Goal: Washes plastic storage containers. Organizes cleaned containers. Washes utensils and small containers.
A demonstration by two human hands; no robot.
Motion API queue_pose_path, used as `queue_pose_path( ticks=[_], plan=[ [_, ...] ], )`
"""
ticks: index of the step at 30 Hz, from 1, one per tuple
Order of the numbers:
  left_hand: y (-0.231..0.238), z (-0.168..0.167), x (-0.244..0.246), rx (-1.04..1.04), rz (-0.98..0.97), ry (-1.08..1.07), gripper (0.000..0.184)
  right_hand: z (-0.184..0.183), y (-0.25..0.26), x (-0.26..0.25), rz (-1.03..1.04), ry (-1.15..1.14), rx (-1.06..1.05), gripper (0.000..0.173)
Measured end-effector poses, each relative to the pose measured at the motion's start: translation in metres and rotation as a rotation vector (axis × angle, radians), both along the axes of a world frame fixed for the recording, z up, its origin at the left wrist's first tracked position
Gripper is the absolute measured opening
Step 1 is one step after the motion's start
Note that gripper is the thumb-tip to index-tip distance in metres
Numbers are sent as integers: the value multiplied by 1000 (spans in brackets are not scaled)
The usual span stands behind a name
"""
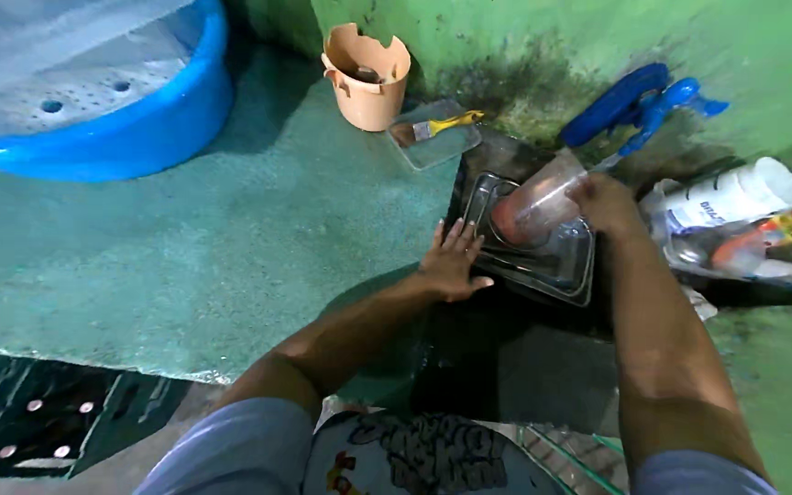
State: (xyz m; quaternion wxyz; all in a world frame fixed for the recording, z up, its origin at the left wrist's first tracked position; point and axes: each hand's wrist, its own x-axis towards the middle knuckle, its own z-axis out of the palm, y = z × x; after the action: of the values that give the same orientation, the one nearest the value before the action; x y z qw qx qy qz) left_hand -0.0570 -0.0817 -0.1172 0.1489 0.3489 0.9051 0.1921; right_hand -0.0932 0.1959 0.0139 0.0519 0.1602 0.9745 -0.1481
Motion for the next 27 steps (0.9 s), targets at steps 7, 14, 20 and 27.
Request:
queue_pose_path(
  ticks=[7, 14, 20, 27],
  plan=[
    [-16, 28, 32, -10, 13, 14, 91, -6, 19, 22, 12, 71, -69, 39],
    [-192, 33, 59, -5, 196, 108, 124, -4, 40, 48, 62, 123, -31, 41],
    [-372, 14, 120, -211, 825, 94, 119, -11, 68, 54, 131, 163, -60, 42],
    [-255, -7, 154, -173, 328, 247, 135, 70, 29, 86, 241, -143, 197, 42]
  ],
)
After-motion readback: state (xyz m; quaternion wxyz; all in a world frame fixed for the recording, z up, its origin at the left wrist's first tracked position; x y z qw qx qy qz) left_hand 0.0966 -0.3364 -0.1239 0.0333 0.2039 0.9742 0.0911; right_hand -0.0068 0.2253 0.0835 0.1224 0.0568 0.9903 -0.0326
